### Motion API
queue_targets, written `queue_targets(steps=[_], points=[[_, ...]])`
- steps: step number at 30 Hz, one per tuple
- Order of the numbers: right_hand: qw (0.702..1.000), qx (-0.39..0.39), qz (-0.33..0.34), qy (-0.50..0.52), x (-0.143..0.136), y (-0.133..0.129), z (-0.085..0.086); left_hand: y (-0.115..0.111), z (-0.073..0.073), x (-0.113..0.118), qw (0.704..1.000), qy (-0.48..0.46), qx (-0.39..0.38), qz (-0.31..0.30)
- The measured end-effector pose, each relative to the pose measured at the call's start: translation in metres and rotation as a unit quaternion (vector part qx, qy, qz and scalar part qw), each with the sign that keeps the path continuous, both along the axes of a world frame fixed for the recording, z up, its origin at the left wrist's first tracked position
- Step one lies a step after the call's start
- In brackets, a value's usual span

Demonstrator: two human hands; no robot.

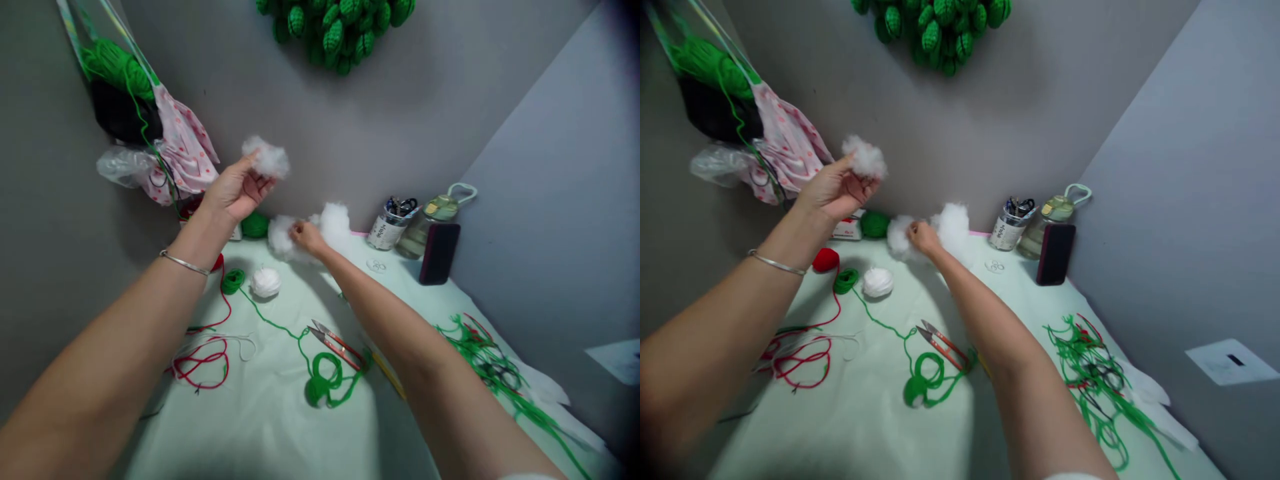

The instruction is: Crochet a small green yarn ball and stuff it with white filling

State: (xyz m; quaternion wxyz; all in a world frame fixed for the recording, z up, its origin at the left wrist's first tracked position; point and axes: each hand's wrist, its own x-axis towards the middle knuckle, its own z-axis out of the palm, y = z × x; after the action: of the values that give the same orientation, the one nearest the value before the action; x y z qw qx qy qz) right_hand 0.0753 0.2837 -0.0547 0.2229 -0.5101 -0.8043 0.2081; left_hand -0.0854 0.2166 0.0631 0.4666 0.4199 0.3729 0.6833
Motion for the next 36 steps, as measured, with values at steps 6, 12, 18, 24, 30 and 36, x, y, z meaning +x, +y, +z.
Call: queue_targets(steps=[6, 12, 18, 24, 30, 36], points=[[0.994, 0.105, 0.012, 0.015, 0.038, -0.061, 0.048, -0.064, -0.007, 0.032, 0.995, -0.074, -0.034, -0.05], [0.983, -0.05, 0.17, 0.058, 0.099, -0.185, 0.056, -0.098, -0.036, 0.038, 0.987, -0.151, -0.045, -0.04], [0.954, 0.013, 0.273, -0.123, 0.116, -0.271, 0.009, -0.15, -0.053, 0.053, 0.992, -0.055, -0.047, -0.101], [0.988, -0.015, 0.137, 0.073, 0.122, -0.29, 0.002, -0.212, -0.074, 0.083, 0.986, 0.014, -0.084, -0.146], [0.88, -0.263, 0.006, 0.395, 0.126, -0.293, 0.011, -0.243, -0.106, 0.099, 0.986, 0.095, -0.087, -0.104], [0.866, -0.279, 0.027, 0.413, 0.117, -0.296, 0.003, -0.258, -0.117, 0.105, 0.973, 0.159, -0.097, -0.134]])
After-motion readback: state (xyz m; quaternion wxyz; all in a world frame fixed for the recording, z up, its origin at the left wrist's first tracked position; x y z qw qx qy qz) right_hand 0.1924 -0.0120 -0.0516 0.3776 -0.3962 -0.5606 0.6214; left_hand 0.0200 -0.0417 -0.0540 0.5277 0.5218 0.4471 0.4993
